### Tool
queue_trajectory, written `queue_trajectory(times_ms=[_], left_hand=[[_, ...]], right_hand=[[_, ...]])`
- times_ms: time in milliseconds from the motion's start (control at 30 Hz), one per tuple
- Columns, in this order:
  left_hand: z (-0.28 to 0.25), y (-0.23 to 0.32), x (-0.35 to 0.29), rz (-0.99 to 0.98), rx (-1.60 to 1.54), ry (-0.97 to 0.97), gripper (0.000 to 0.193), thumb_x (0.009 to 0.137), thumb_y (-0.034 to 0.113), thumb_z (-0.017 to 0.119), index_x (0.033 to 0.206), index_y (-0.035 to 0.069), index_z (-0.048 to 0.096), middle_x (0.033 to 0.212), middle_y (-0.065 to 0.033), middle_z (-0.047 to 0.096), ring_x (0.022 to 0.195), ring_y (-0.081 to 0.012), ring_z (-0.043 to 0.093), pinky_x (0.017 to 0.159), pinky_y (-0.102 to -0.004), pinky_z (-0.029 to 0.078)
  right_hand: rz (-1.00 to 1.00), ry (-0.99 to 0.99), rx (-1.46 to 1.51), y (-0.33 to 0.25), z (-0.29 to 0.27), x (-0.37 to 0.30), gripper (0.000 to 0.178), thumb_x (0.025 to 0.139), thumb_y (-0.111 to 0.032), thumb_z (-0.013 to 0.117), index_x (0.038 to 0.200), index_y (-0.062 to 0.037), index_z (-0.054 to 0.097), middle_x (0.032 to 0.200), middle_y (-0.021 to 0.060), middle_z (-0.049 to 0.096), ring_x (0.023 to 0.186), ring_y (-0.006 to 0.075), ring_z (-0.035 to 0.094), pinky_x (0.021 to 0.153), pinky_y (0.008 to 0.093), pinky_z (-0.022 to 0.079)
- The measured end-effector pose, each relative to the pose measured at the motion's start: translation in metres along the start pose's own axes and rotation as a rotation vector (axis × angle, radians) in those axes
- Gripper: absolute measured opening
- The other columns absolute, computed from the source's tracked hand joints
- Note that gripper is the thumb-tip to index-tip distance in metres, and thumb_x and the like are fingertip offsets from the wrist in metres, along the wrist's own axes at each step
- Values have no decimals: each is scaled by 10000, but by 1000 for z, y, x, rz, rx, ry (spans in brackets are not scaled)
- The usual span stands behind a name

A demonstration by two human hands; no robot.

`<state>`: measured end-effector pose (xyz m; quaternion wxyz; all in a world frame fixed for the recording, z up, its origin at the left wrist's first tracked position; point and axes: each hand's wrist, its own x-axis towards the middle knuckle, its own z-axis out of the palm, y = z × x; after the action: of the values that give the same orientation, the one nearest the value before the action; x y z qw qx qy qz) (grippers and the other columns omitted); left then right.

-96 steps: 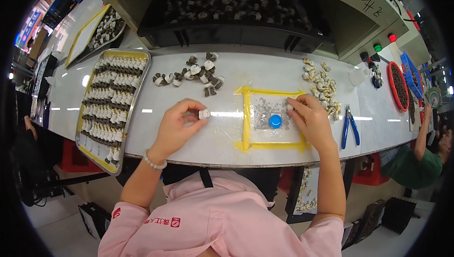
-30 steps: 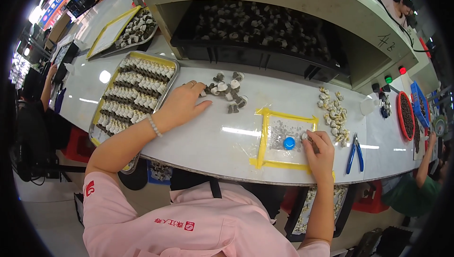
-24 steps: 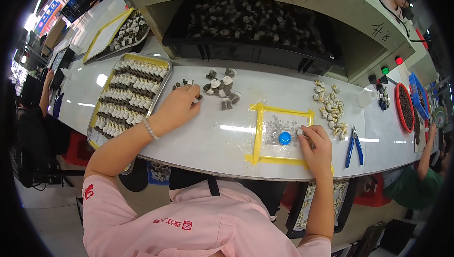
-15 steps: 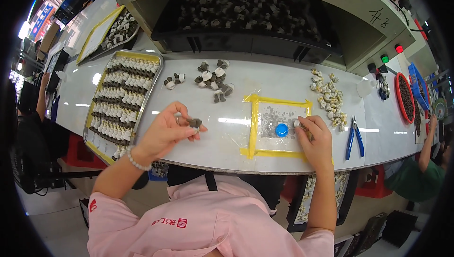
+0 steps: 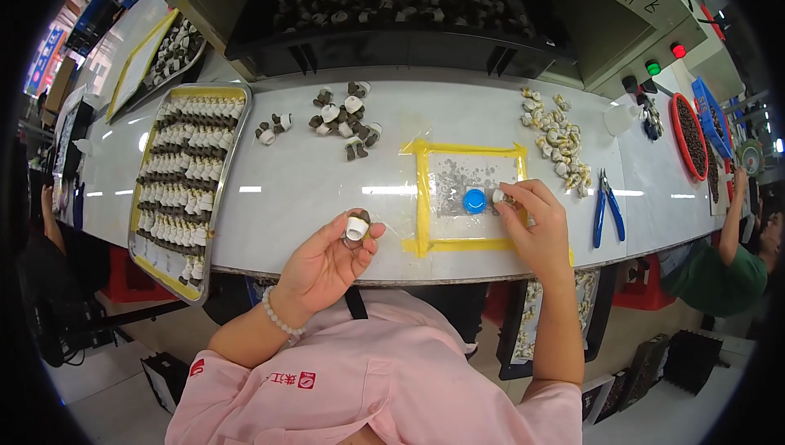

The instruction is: The person assembles small plastic and electronic components at a factory workbench, using pliers to manipulate the parts from a bin into an assembly tray.

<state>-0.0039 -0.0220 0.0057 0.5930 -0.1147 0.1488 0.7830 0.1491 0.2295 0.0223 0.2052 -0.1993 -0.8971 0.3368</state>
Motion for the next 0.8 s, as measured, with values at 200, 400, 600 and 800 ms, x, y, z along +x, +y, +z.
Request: queue_trajectory(times_ms=[200,400,600,800], left_hand=[[3,-3,0,24,-23,138,240,979,228,465,1046,16,556,1098,-195,578,851,-183,576,782,-266,520],[7,-7,2,49,1,189,192,961,180,482,1025,16,558,1077,-190,580,781,-162,524,751,-273,506],[8,-3,-2,8,70,57,241,913,47,428,1130,-5,518,1177,-229,541,887,-225,577,812,-309,511],[15,-7,2,-23,247,19,276,922,-1,413,1185,-39,487,1242,-250,506,1145,-326,543,932,-320,512]], right_hand=[[4,-34,17,-5,1,4,217,753,0,682,967,19,657,870,100,609,696,178,595,629,272,481],[-28,-91,-35,-11,-4,11,207,755,-29,694,957,8,666,848,99,607,688,195,604,613,289,490],[-132,-157,-153,-15,-6,17,207,745,-51,699,947,-15,679,837,94,604,684,225,595,624,299,491],[-233,-209,-296,-22,0,22,175,738,-55,692,910,-25,689,810,89,598,690,244,596,623,330,491]])
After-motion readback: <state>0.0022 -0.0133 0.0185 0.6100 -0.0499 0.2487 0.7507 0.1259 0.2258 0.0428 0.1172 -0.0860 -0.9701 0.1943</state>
